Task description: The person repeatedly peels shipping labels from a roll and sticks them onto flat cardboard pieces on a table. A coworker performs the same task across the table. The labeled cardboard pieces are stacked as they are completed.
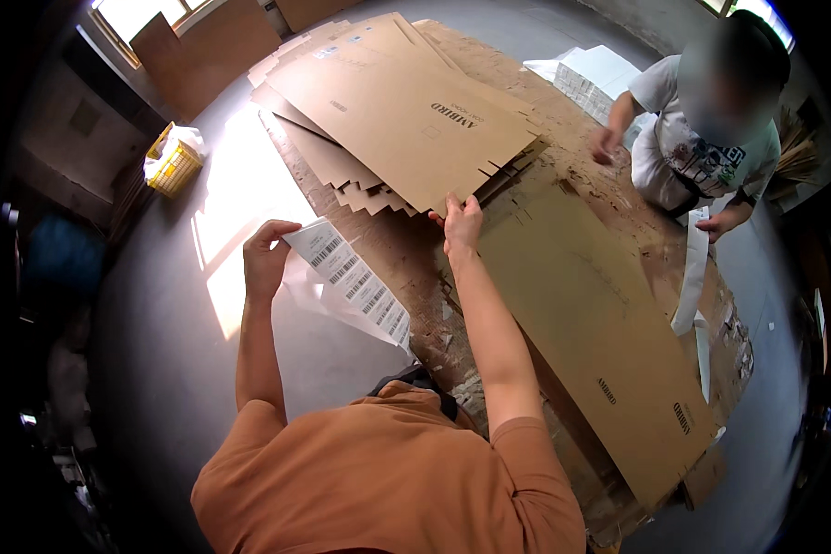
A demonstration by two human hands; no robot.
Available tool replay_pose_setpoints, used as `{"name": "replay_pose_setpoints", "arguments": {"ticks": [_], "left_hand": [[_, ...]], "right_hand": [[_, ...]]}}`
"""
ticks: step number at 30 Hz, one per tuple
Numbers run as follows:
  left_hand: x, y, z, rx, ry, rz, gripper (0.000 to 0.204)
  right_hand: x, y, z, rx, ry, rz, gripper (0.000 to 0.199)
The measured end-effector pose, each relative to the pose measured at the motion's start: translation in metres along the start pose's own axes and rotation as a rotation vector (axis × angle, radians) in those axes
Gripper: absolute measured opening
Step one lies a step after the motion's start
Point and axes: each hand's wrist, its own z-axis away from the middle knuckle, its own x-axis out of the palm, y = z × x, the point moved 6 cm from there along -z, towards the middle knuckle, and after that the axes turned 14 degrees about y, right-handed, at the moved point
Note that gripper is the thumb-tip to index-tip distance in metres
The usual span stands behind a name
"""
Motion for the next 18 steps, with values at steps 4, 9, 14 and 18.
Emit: {"name": "replay_pose_setpoints", "arguments": {"ticks": [4, 9, 14, 18], "left_hand": [[0.006, 0.005, 0.0, -0.007, 0.007, 0.171, 0.015], [0.039, 0.011, -0.024, -0.185, -0.034, 0.205, 0.022], [0.13, 0.059, -0.031, -0.156, -0.405, 0.438, 0.026], [0.196, 0.096, -0.017, -0.051, -0.617, 0.452, 0.02]], "right_hand": [[0.032, 0.018, -0.011, 0.096, -0.08, 0.108, 0.015], [0.015, 0.008, 0.008, 0.025, -0.339, 0.623, 0.029], [-0.003, -0.116, 0.091, -0.478, -0.375, 0.28, 0.037], [-0.037, -0.168, 0.114, -0.735, -0.254, 0.371, 0.031]]}}
